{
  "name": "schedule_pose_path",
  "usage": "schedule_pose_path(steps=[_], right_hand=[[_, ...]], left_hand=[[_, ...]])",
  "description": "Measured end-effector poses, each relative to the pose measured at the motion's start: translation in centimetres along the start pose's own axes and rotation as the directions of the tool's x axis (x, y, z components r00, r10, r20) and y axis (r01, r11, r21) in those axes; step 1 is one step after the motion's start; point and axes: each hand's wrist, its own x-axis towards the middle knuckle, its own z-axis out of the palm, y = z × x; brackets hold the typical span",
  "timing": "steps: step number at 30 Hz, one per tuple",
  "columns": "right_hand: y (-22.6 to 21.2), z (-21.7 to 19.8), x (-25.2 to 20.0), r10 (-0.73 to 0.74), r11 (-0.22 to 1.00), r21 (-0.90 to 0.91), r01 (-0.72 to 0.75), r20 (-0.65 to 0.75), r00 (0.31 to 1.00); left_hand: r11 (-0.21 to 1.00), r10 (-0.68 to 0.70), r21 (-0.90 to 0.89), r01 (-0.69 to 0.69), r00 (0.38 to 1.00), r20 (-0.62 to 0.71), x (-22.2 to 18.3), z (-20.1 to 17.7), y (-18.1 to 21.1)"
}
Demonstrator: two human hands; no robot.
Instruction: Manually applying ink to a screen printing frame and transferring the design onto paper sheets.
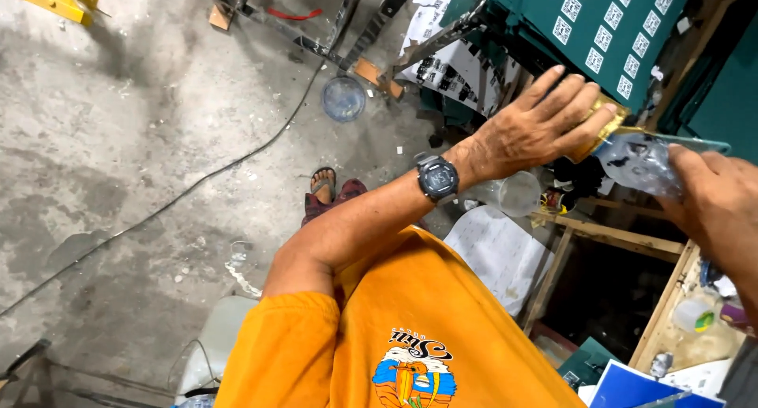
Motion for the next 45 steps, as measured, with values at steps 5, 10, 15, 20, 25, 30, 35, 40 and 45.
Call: schedule_pose_path(steps=[5, 10, 15, 20, 25, 30, 35, 40, 45], right_hand=[[1.8, 0.4, -1.5, 0.025, 0.996, 0.09, -0.018, -0.082, 0.996], [3.0, 0.1, -2.4, 0.098, 0.971, 0.223, -0.083, -0.057, 0.994], [3.0, -1.0, -2.2, 0.12, 0.962, 0.25, -0.108, -0.032, 0.992], [5.5, 1.7, -3.5, 0.061, 0.989, 0.133, -0.058, -0.022, 0.998], [-4.3, -9.0, 2.7, 0.014, 0.987, -0.163, -0.007, 0.045, 0.999], [-6.9, -10.3, 5.1, -0.011, 0.986, -0.165, 0.031, 0.125, 0.992], [-8.1, -9.5, 6.8, -0.047, 0.988, -0.136, 0.074, 0.194, 0.98], [-8.9, -8.5, 7.5, -0.075, 0.992, -0.083, 0.092, 0.193, 0.978], [-9.3, -7.0, 8.0, -0.104, 0.992, -0.048, 0.115, 0.191, 0.976]], left_hand=[[0.991, 0.118, 0.083, -0.107, 0.982, -0.145, 2.1, 0.5, 0.4], [0.989, 0.124, 0.096, -0.109, 0.977, -0.173, 3.6, 0.1, 1.0], [0.991, 0.104, 0.098, -0.087, 0.977, -0.187, 3.7, -0.6, 1.1], [0.999, 0.047, 0.001, -0.047, 0.988, -0.149, 3.0, -0.3, 0.9], [0.996, -0.006, -0.093, 0.0, 0.998, -0.062, 0.9, -2.0, 0.5], [0.965, -0.074, -0.255, 0.069, 0.997, -0.012, -1.0, -4.5, 0.1], [0.915, -0.202, -0.349, 0.203, 0.979, 0.038, -2.7, -5.5, -0.6], [0.891, -0.245, -0.378, 0.249, 0.968, 0.06, -3.8, -6.0, -1.0], [0.86, -0.309, -0.404, 0.312, 0.948, 0.074, -5.0, -5.9, -1.2]])
